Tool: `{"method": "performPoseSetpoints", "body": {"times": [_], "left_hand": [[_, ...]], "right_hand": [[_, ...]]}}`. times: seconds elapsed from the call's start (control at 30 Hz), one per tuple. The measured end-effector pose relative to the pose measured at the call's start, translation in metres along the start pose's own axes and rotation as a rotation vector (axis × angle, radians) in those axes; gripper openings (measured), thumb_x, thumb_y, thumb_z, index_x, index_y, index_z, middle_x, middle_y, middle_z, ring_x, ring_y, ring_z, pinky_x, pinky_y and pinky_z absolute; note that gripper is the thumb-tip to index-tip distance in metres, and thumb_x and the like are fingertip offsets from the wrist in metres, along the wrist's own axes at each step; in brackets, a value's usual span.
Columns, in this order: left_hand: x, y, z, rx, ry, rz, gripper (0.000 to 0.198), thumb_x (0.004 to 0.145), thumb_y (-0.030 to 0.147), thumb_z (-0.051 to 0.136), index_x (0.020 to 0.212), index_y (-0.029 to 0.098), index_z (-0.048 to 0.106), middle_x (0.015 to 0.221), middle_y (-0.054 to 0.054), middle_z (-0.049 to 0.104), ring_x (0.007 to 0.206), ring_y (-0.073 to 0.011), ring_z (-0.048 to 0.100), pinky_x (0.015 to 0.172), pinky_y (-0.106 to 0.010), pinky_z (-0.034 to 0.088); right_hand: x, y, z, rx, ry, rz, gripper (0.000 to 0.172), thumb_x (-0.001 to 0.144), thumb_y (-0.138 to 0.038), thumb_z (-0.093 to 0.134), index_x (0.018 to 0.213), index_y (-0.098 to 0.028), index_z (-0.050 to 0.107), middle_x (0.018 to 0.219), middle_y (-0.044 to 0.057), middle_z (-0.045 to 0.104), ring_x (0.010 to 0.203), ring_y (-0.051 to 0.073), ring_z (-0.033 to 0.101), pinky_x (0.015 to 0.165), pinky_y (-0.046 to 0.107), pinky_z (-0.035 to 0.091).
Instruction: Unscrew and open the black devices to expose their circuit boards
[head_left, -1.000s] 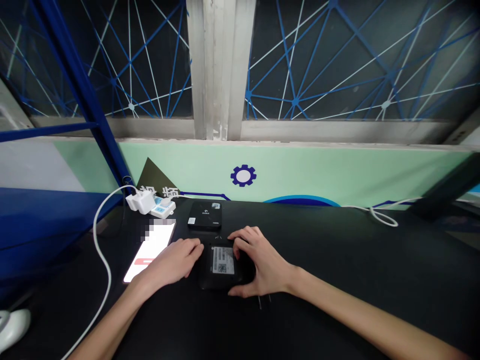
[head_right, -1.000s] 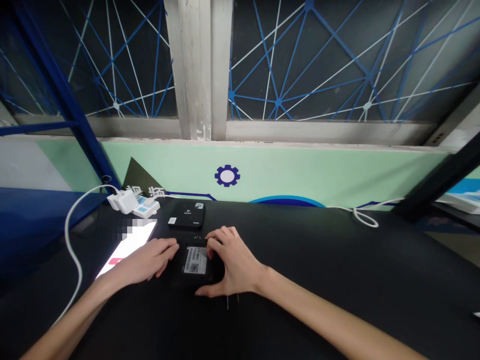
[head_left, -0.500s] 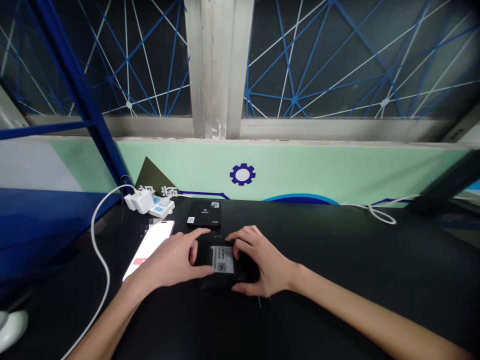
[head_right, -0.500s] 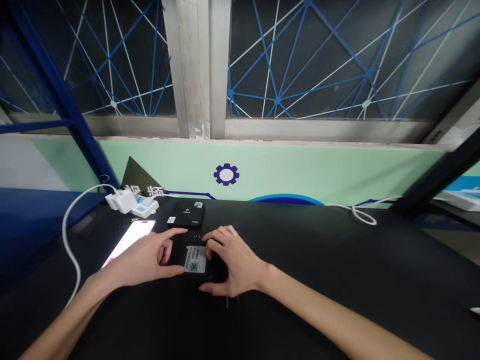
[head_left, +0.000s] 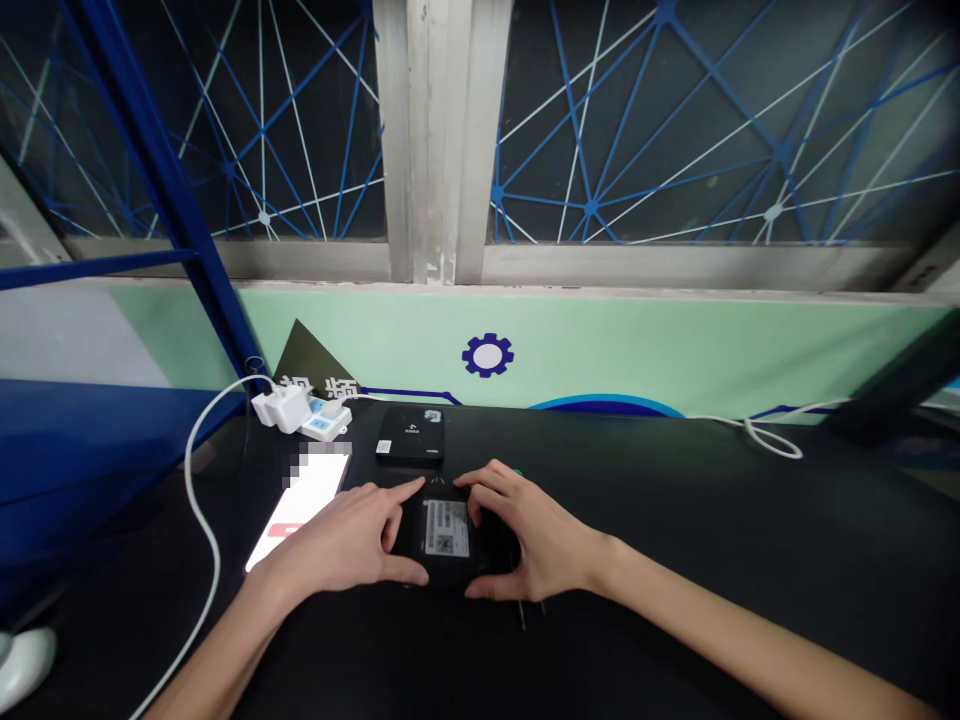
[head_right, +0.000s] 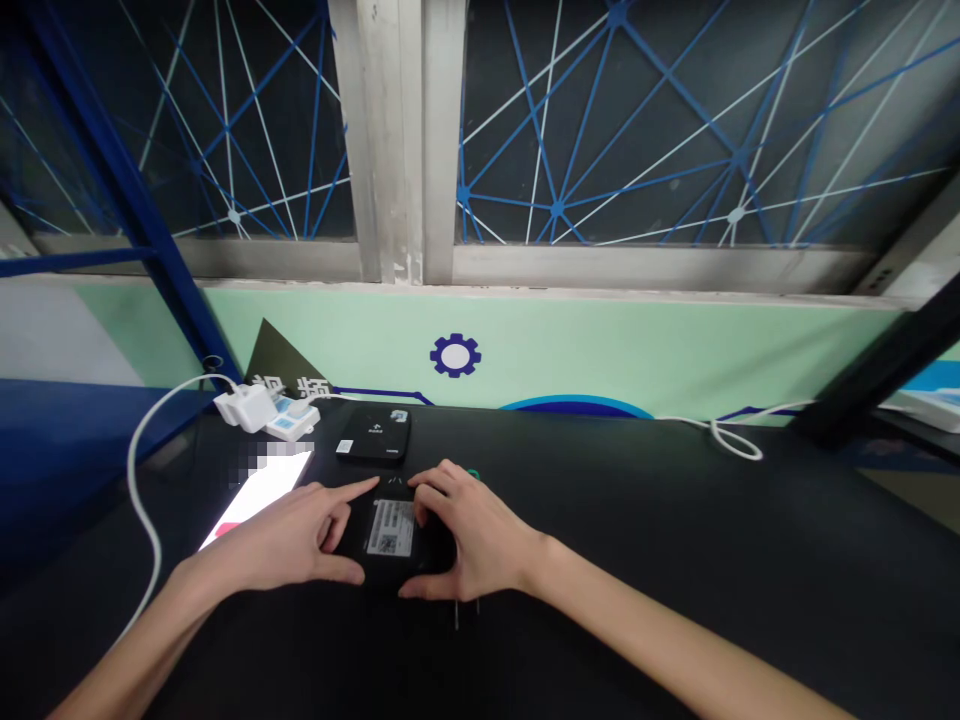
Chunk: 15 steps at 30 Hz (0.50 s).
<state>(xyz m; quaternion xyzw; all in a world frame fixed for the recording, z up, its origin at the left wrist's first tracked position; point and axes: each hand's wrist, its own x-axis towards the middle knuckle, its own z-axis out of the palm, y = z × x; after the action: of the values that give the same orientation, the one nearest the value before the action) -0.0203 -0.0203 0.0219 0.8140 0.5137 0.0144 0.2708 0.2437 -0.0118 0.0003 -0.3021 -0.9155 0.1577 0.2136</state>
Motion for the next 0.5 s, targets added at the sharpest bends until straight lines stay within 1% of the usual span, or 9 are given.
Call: {"method": "performPoseSetpoints", "body": {"times": [0.17, 0.37, 0.5], "left_hand": [[-0.0007, -0.0028, 0.0026, -0.015, -0.035, -0.013, 0.103, 0.074, 0.068, 0.066, 0.157, 0.023, 0.023, 0.069, 0.005, 0.059, 0.083, -0.0225, 0.054, 0.07, -0.028, 0.037], [0.0001, -0.0032, 0.0014, -0.031, -0.044, -0.051, 0.106, 0.072, 0.07, 0.067, 0.157, 0.025, 0.022, 0.064, 0.005, 0.054, 0.082, -0.0236, 0.052, 0.069, -0.028, 0.035], [0.0003, -0.0034, 0.0022, -0.057, -0.045, -0.079, 0.106, 0.071, 0.069, 0.068, 0.157, 0.028, 0.021, 0.065, 0.006, 0.052, 0.081, -0.0229, 0.052, 0.071, -0.027, 0.035]], "right_hand": [[0.0034, -0.0029, -0.0036, -0.069, -0.048, 0.003, 0.053, 0.067, -0.063, 0.077, 0.088, -0.02, 0.056, 0.128, 0.013, 0.057, 0.102, 0.029, 0.054, 0.092, 0.048, 0.045], [0.0062, -0.0086, -0.0083, -0.093, -0.076, 0.014, 0.051, 0.066, -0.062, 0.078, 0.085, -0.019, 0.058, 0.121, 0.013, 0.061, 0.098, 0.028, 0.055, 0.086, 0.046, 0.046], [0.0067, -0.0099, -0.0097, -0.094, -0.083, 0.026, 0.05, 0.066, -0.061, 0.079, 0.083, -0.019, 0.058, 0.122, 0.013, 0.061, 0.099, 0.028, 0.056, 0.087, 0.046, 0.045]]}}
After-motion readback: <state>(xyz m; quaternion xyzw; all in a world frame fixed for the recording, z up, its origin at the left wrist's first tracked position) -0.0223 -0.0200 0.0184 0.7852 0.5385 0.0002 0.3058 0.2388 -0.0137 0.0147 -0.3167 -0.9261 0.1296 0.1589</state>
